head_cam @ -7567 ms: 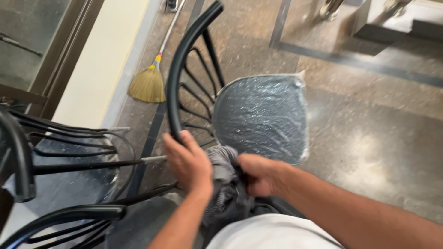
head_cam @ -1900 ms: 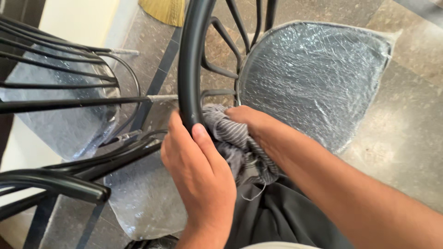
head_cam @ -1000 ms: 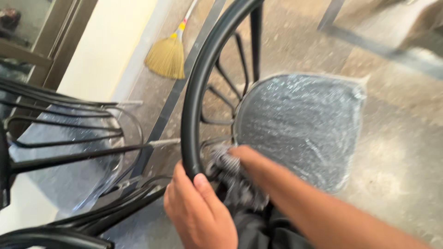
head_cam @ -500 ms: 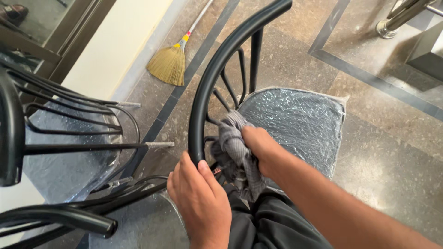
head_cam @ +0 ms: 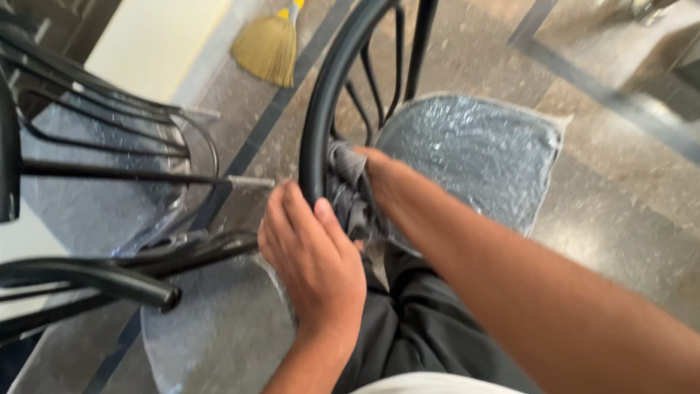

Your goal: The person wipes the backrest and seat of a black metal chair using a gray cloth. The chair is wrapped in clear plastic film. The person moves around the chair to clean different parts of the backrest and seat.

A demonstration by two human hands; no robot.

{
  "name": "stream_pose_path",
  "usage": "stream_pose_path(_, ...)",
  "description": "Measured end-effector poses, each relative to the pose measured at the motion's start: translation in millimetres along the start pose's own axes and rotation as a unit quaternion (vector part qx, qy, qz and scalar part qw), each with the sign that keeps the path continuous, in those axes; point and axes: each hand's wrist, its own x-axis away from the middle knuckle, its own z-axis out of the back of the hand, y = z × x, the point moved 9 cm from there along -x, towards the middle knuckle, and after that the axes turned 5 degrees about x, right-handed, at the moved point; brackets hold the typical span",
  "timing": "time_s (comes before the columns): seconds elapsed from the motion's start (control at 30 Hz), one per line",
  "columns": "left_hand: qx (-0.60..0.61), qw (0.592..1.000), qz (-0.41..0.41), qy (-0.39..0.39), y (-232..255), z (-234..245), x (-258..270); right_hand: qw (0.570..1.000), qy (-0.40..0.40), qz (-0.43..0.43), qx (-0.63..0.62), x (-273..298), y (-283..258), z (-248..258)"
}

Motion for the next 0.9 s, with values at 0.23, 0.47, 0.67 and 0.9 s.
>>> stream_pose_path(0.23, -0.007, 1.0, 0.017, -0.015, -1.6, -0.1, 1.7, 0.994, 0.044, -0.024, 0.095, -42.7, -6.0, 42.8)
stream_pose_path(0.47, -0.017, 0.999, 0.028, -0.04, -2.7, -7.0, 3.5, 0.979, 0.072, -0.072, 0.176, -94.0, 13.3, 98.7)
stream_pose_path(0.67, -0.014, 0.998, 0.027, -0.046, -1.7, -6.1, 3.1, 0.952, 0.093, -0.099, 0.273, -150.7, 16.8, 115.0)
stream_pose_path(0.9, -0.027, 0.998, 0.034, -0.049, -1.8, -8.2, 2.0, 0.946, 0.097, -0.106, 0.29, -158.6, 9.1, 122.9)
